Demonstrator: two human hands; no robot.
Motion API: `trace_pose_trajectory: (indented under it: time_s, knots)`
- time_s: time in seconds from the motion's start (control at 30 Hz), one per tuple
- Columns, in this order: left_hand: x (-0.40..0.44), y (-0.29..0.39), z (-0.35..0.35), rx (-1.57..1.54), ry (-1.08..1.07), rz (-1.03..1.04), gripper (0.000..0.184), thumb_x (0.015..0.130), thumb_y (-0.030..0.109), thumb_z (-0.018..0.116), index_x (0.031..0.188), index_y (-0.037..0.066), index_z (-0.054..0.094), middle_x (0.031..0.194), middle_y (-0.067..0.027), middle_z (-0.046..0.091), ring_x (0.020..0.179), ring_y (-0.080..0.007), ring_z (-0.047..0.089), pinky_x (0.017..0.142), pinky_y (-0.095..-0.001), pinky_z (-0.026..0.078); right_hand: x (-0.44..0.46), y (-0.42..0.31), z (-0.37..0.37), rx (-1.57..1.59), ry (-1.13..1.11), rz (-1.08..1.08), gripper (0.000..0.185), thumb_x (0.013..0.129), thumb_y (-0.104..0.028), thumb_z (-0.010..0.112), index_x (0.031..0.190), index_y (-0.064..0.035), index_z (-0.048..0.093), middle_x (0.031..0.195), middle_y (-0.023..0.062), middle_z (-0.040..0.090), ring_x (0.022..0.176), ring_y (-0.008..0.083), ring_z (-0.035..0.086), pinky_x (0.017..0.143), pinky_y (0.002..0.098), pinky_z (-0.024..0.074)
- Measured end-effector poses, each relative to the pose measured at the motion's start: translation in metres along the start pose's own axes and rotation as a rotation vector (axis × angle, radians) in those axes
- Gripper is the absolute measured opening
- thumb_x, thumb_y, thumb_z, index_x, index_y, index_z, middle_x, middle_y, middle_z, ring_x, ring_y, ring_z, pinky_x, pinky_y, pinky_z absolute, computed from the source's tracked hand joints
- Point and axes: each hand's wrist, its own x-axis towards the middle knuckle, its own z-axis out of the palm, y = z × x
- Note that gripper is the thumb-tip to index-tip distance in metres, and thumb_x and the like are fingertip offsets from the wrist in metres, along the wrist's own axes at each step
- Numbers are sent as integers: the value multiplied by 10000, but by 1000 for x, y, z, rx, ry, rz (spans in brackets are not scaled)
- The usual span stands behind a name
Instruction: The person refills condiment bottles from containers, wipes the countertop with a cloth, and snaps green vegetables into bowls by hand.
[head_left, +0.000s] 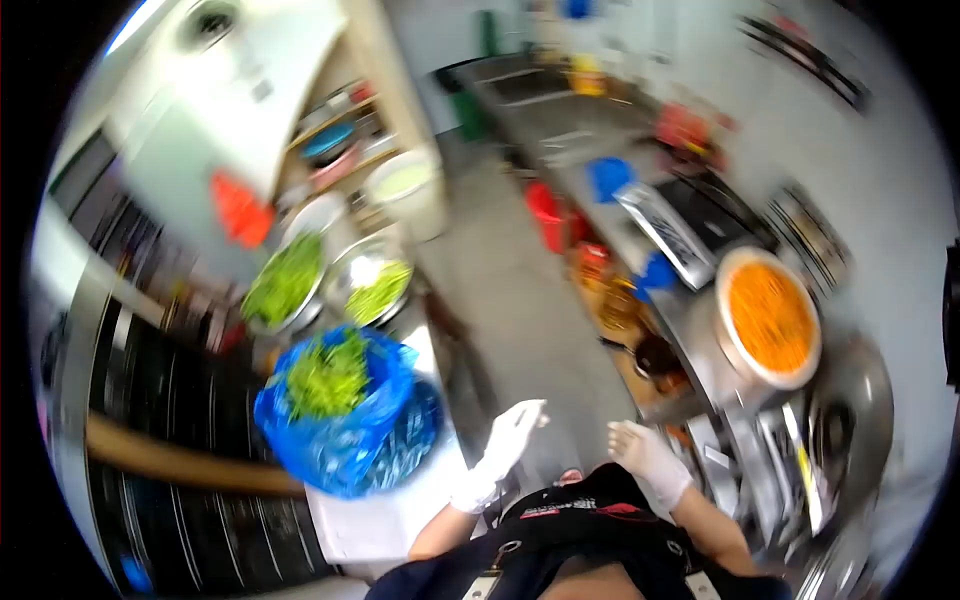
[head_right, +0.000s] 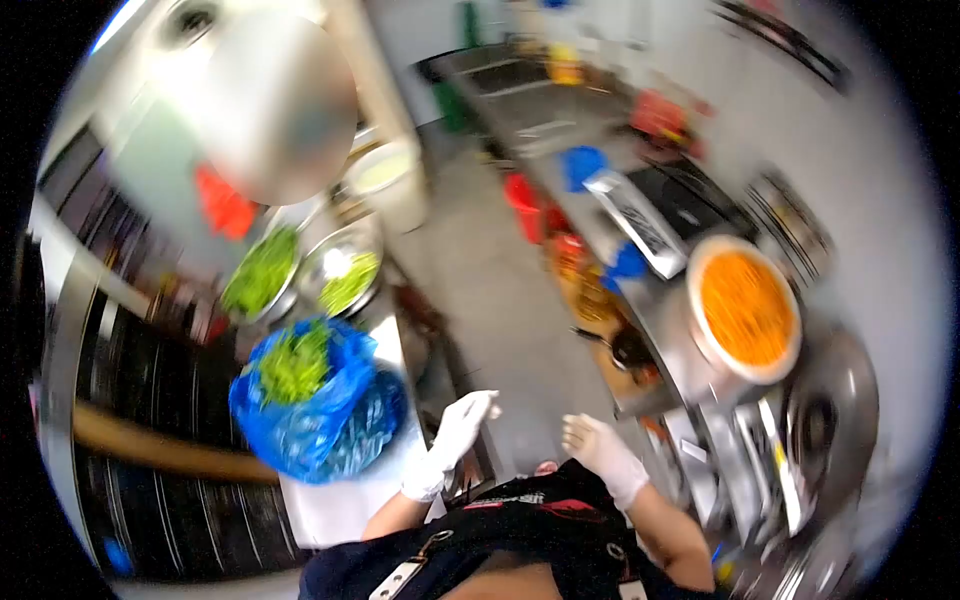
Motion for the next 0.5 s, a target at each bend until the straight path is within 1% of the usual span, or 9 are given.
trace_pose_trajectory:
  time_s: [0.03, 0.07, 0.17, 0.3, 0.33, 0.37, 0.4, 0.43, 0.5]
  knots:
    - [10, 13, -7, -17, 21, 34, 307, 997, 233, 503, 1161, 4, 627, 903, -76, 692, 855, -135, 627, 833, -282, 487, 21, -16, -3, 31, 109, 74, 316, 969, -259, 505, 1142, -7, 584, 925, 33, 601, 849, 166, 550, 806, 319, 460]
    - [19, 21, -16, -25, 53, 35, 303, 976, 226, 542, 1184, 19, 618, 924, -85, 697, 868, -142, 641, 801, -275, 494, 42, -31, -14, 86, -40, 122, 298, 957, -260, 526, 1138, -32, 590, 913, 12, 609, 834, 172, 563, 803, 333, 465]
    - [27, 69, -47, 31, 199, 92, 291, 968, 216, 552, 1178, 27, 623, 922, -95, 695, 864, -160, 648, 799, -287, 498, 96, -76, 1, 5, 162, 206, 279, 952, -256, 538, 1111, -39, 612, 901, 38, 623, 833, 184, 582, 814, 345, 474]
    - [15, 120, -94, 60, 350, 47, 310, 979, 178, 484, 1194, -10, 602, 1042, -86, 672, 913, -206, 647, 867, -343, 498, 194, -122, 38, -123, 68, 342, 269, 947, -268, 545, 1073, -49, 638, 898, 44, 650, 876, 193, 606, 821, 352, 483]
    - [9, 123, -106, 44, 456, 147, 366, 984, 235, 482, 1229, -21, 570, 1088, -123, 657, 944, -247, 643, 884, -383, 496, 219, -129, 59, -154, -3, 363, 310, 952, -321, 551, 1084, -52, 631, 942, 51, 644, 888, 199, 598, 822, 353, 483]
    - [3, 124, -117, 32, 564, 245, 430, 989, 293, 480, 1265, -33, 537, 1135, -160, 642, 975, -288, 639, 900, -422, 494, 252, -133, 73, -198, -127, 357, 474, 960, -440, 516, 1200, -36, 577, 1139, 104, 606, 1051, 235, 568, 930, 387, 458]
    - [1, 123, -127, -576, 630, 388, 535, 974, 366, 489, 1336, -27, 461, 1249, -205, 564, 1094, -333, 578, 974, -465, 435, 254, -137, 131, -271, -298, 321, 683, 966, -569, 392, 1356, -11, 449, 1372, 164, 469, 1271, 280, 444, 1075, 438, 353]
    - [0, 122, -135, -1200, 662, 516, 653, 959, 439, 497, 1407, -22, 384, 1364, -249, 485, 1213, -379, 518, 1048, -508, 375, 271, -137, 168, -245, -517, 346, 817, 954, -643, 264, 1452, 4, 303, 1496, 194, 320, 1399, 299, 283, 1157, 468, 212]
    - [-1, 137, -154, -1303, 689, 668, 849, 919, 544, 505, 1501, 13, 188, 1531, -259, 220, 1408, -406, 253, 1148, -534, 183, 297, -133, 243, 46, -649, 491, 866, 939, -669, 201, 1475, 10, 241, 1526, 197, 268, 1427, 299, 226, 1170, 474, 161]
